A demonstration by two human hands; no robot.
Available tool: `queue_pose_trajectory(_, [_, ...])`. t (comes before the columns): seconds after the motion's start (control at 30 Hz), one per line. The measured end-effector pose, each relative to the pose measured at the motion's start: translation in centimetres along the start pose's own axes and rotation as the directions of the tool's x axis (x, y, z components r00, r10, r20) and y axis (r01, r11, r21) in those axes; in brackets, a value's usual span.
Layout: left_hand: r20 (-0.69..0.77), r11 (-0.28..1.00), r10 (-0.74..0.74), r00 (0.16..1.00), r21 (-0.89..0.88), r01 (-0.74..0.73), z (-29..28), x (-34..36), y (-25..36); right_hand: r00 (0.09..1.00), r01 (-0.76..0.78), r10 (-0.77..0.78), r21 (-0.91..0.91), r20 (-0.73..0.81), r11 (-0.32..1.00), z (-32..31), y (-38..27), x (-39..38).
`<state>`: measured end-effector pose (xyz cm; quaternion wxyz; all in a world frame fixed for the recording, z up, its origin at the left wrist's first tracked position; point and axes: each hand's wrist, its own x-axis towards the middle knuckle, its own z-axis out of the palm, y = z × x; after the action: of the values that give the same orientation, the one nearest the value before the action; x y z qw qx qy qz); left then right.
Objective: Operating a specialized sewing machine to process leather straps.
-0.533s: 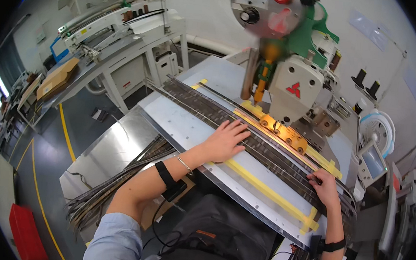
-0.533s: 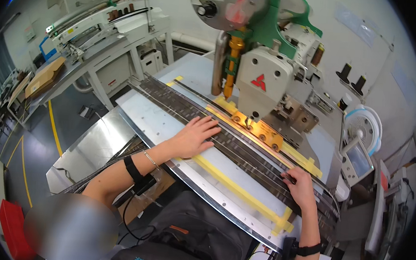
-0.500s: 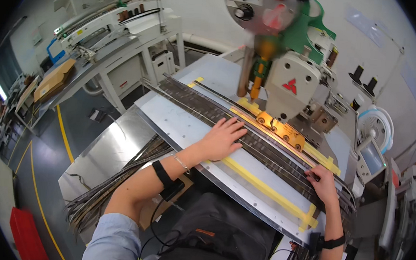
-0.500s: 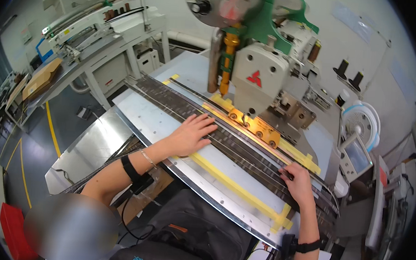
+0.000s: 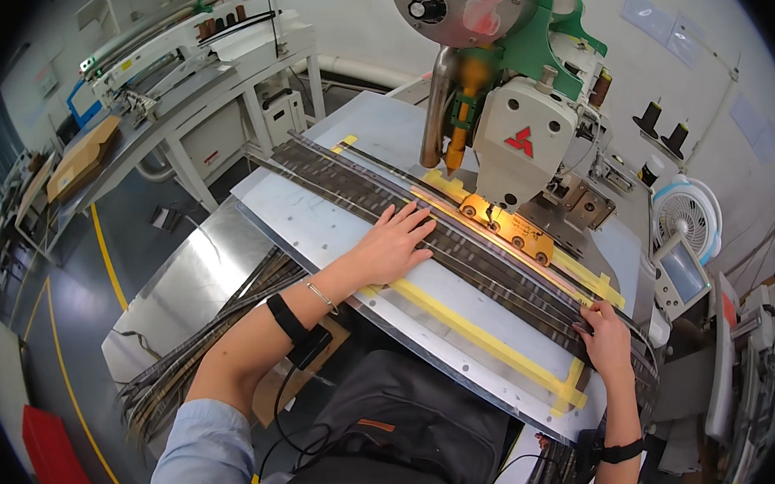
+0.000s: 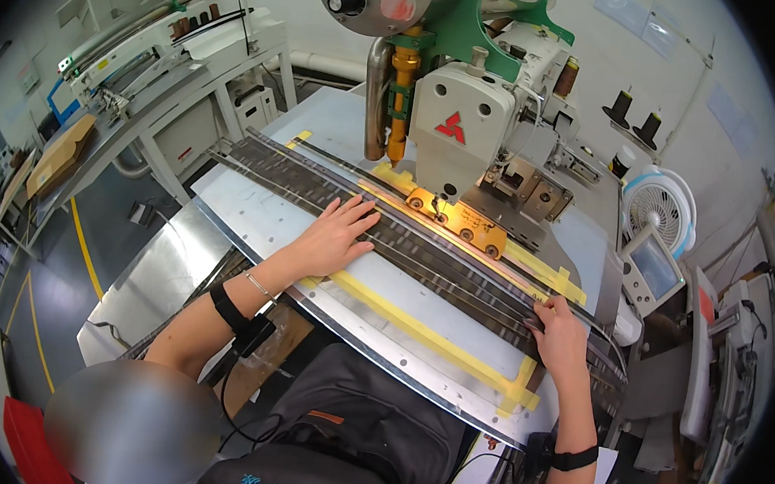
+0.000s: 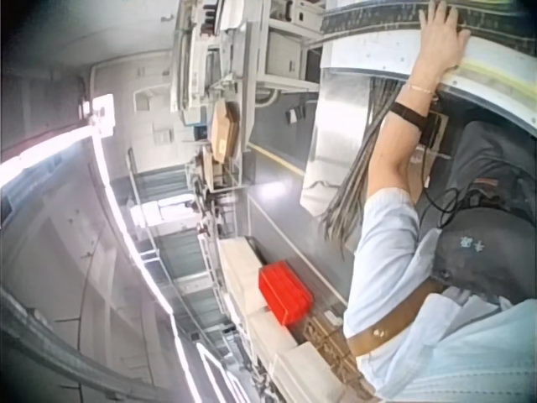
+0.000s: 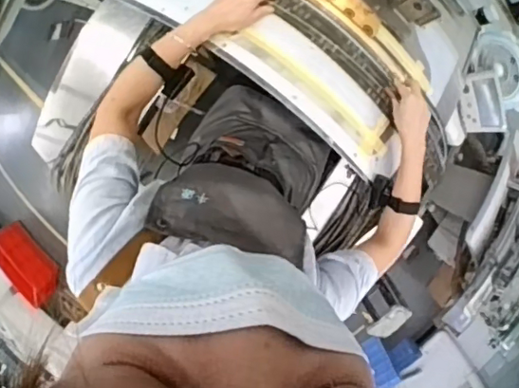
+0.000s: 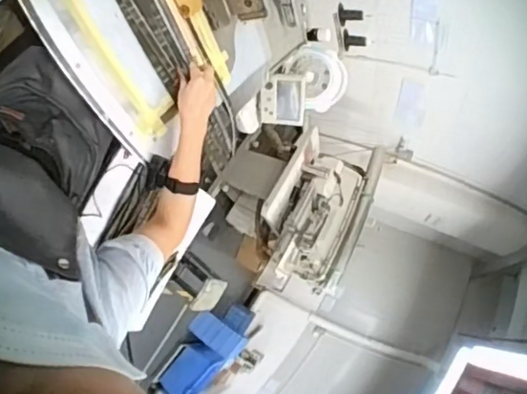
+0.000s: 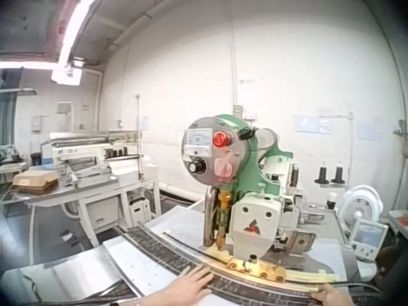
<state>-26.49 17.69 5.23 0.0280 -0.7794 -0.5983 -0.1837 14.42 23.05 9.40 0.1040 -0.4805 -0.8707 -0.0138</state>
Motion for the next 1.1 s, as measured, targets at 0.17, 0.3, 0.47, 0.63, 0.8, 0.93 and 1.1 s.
queue_pose_trajectory(0.17, [0.049,0.999,-0.037,0.998,-0.007,0.037,-0.1,0.5,0.4,1.000,0.000,0.000,-0.036,0.015,0.999,-0.1,1.2,-0.6])
queue_pose_trajectory(0.3, [0.005,1.000,0.003,1.000,-0.008,-0.003,0.3,1.9,0.9,0.998,-0.022,0.022,-0.002,0.059,1.000,-0.9,0.3,-0.2])
queue_pose_trajectory(0.47, [0.110,0.985,-0.045,0.993,0.168,0.026,1.3,2.6,1.6,0.994,-0.111,0.112,0.060,-0.012,0.992,-2.4,-2.1,0.2])
queue_pose_trajectory(0.63, [0.021,0.990,-0.058,0.998,0.130,0.055,2.7,2.6,1.7,0.978,-0.129,0.023,0.506,0.209,0.853,-2.9,-5.1,1.4])
queue_pose_trajectory(0.8, [0.013,0.992,-0.033,0.999,0.123,0.031,2.2,2.3,-0.7,0.985,-0.018,-0.080,0.560,0.151,0.828,-0.1,-12.2,7.2])
queue_pose_trajectory(0.93, [0.034,0.991,-0.045,0.998,0.125,0.041,1.5,2.1,-1.2,0.996,-0.001,-0.045,0.491,0.080,0.871,2.5,-16.2,11.5])
queue_pose_trajectory(1.1, [0.007,0.996,-0.041,0.999,0.084,0.041,1.1,1.9,-1.3,0.999,0.043,-0.030,0.363,-0.043,0.931,5.2,-18.6,15.4])
